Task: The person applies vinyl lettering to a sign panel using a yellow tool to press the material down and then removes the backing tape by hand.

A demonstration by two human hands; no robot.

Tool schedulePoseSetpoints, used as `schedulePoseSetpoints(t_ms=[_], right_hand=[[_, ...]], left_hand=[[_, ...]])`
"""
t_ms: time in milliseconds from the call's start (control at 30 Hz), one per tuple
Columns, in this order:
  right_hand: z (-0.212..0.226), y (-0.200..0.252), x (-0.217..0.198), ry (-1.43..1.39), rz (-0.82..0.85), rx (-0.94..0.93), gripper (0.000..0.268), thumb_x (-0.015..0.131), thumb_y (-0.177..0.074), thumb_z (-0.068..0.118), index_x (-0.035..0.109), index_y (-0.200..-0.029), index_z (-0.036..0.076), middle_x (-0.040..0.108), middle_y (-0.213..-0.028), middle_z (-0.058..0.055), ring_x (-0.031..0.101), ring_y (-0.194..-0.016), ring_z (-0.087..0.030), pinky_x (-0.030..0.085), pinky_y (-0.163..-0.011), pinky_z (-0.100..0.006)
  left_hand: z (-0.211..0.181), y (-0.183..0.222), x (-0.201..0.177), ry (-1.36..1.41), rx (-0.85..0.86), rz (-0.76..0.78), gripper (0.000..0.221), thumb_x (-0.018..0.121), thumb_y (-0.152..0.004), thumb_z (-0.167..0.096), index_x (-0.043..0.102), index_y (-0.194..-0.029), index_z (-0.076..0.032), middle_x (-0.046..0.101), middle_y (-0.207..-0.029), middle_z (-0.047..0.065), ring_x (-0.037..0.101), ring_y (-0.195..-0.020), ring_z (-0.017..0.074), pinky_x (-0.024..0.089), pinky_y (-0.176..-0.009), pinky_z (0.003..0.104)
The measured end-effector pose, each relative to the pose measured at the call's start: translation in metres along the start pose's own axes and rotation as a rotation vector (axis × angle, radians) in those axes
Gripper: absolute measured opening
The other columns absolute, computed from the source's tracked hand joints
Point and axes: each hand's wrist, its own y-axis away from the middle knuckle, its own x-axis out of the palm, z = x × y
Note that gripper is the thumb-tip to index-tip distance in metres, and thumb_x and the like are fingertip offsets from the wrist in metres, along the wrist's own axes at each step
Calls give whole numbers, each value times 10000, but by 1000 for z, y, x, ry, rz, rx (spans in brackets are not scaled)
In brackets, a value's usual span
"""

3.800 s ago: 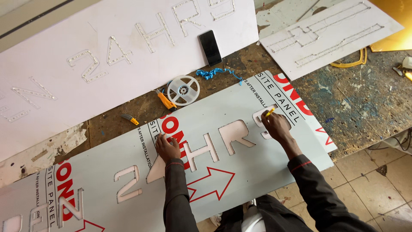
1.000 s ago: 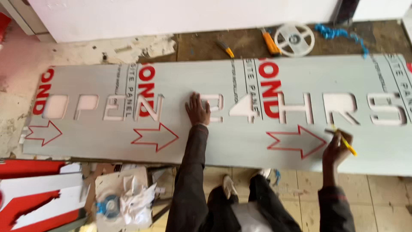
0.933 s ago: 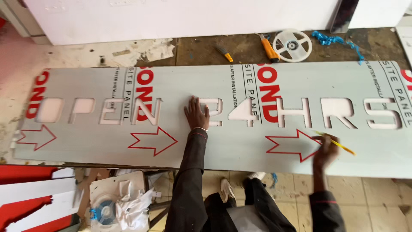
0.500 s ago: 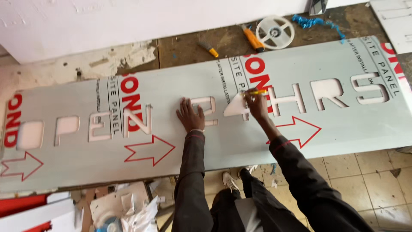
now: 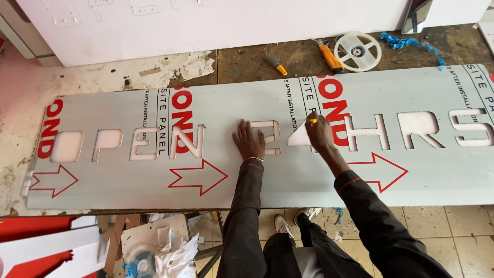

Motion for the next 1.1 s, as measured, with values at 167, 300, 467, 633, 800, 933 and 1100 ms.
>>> schedulePoseSetpoints(t_ms=[167, 300, 467, 633, 800, 933, 1100], right_hand=[[26, 38, 15, -46, 101, -70, 150, 595, -1147, 185, 700, -1169, 81, 793, -980, -267, 784, -1005, -495, 606, -970, -618], [46, 78, 21, -16, 161, -225, 115, 664, -1093, 239, 690, -1142, 139, 809, -966, -187, 827, -1002, -434, 624, -1021, -556], [48, 70, 10, -156, 188, -112, 191, 636, -1143, 328, 662, -1165, 139, 798, -1011, -235, 792, -1028, -483, 590, -980, -629], [52, 63, -19, -226, 355, -18, 297, 592, -1157, 395, 663, -1178, 108, 807, -1005, -255, 777, -1024, -547, 593, -934, -666], [32, 71, -12, -353, 390, -116, 206, 615, -1061, 161, 676, -1195, 18, 769, -1047, -406, 704, -1056, -686, 564, -928, -712], [18, 51, -7, -305, 467, -112, 241, 609, -1094, 252, 708, -1165, 44, 850, -1007, -282, 751, -1069, -603, 563, -993, -689], [27, 41, -71, -281, 543, 4, 381, 623, -1127, 340, 827, -1059, 26, 871, -1021, -261, 791, -1056, -542, 573, -1013, -636]], left_hand=[[1, -1, 3, -7, 7, -2, 608, 557, -1092, -477, 616, -1582, -121, 553, -1726, 128, 474, -1648, 318, 305, -1342, 661], [5, 0, 11, -14, 12, -36, 621, 584, -1072, -479, 622, -1581, -126, 551, -1734, 117, 471, -1652, 302, 309, -1340, 662], [3, -4, 7, 3, 22, -36, 608, 545, -1089, -488, 620, -1577, -133, 562, -1717, 118, 480, -1642, 317, 329, -1332, 679], [8, -3, 14, -32, 59, -55, 594, 582, -1066, -465, 634, -1553, -131, 587, -1682, 124, 514, -1613, 323, 381, -1291, 679], [12, -5, 20, -20, 103, -185, 663, 729, -912, -421, 668, -1496, -114, 623, -1624, 146, 571, -1536, 366, 467, -1184, 699], [17, 6, 14, -10, 110, -154, 599, 660, -1009, -432, 659, -1511, -106, 626, -1632, 125, 579, -1541, 348, 460, -1196, 681], [17, -3, 23, -35, 107, -217, 600, 689, -960, -441, 680, -1485, -151, 652, -1608, 103, 597, -1531, 328, 475, -1185, 659]])
